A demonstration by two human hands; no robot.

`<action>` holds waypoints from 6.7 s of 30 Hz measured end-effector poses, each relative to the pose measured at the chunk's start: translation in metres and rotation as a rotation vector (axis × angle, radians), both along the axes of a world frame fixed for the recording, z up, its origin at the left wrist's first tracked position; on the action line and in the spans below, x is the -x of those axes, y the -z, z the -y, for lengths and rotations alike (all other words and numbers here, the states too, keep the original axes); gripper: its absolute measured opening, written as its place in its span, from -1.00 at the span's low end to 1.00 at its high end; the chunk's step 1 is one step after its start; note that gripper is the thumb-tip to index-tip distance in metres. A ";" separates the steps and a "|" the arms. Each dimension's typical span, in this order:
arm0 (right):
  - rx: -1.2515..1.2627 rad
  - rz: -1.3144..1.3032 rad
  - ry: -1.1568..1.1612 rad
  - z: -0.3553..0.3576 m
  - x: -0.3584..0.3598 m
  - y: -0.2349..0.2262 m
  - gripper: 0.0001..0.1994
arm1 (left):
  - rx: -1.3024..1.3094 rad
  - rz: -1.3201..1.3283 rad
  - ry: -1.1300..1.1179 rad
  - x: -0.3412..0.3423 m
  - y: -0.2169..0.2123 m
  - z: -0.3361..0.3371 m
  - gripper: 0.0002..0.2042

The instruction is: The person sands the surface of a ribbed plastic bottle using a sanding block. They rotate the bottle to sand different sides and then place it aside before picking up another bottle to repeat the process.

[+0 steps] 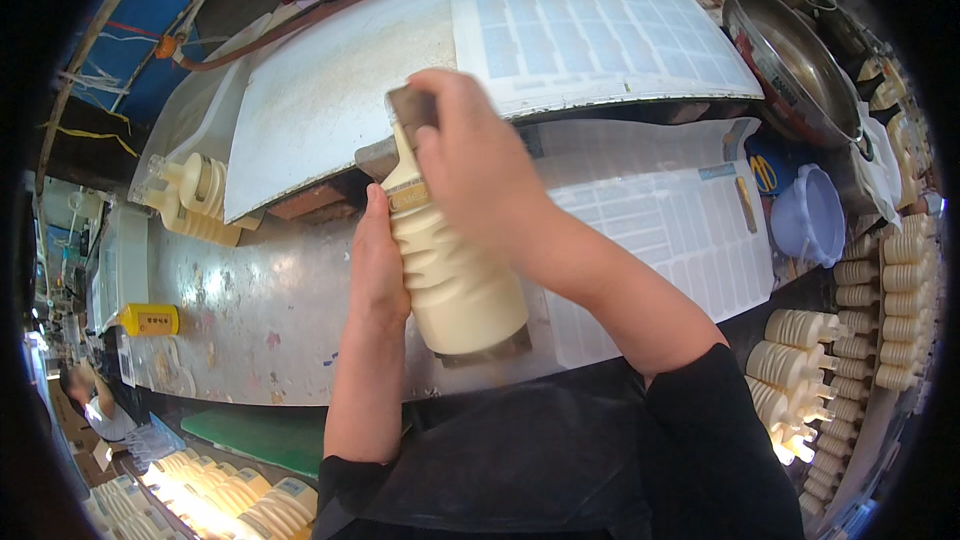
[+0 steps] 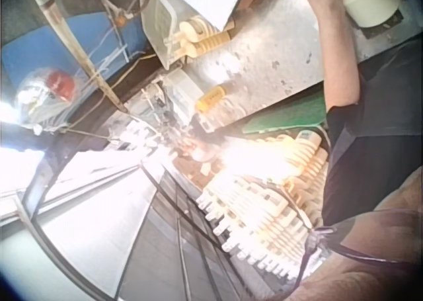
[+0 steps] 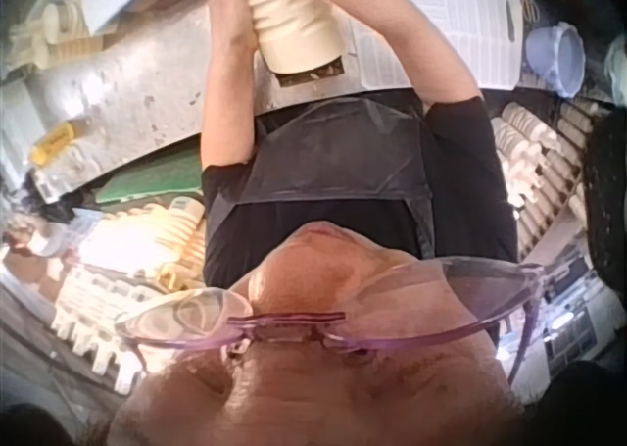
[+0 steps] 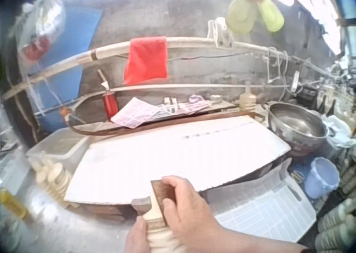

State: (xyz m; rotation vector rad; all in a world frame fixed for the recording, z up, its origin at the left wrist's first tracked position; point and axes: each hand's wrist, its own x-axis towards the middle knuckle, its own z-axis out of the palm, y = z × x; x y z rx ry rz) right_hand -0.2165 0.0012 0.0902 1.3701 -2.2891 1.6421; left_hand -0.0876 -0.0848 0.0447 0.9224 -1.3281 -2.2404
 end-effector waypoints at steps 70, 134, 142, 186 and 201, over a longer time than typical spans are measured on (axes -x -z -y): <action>-0.249 0.627 -0.261 -0.034 0.036 0.029 -0.58 | 0.767 0.288 -0.030 0.020 -0.022 -0.007 -0.49; 0.124 0.326 0.138 -0.040 0.001 0.055 -0.64 | -0.059 -0.070 -0.050 -0.007 0.015 -0.015 -0.57; 0.165 -0.089 0.021 -0.050 -0.006 0.029 -0.78 | -0.277 -0.153 -0.046 -0.007 0.011 -0.016 -0.51; 0.064 0.074 -0.162 0.008 -0.012 -0.011 -0.70 | 0.966 0.306 0.081 -0.025 -0.013 -0.057 -0.07; 0.069 0.057 -0.017 -0.018 0.031 0.036 -0.67 | 0.541 0.105 0.036 -0.030 -0.010 -0.054 0.01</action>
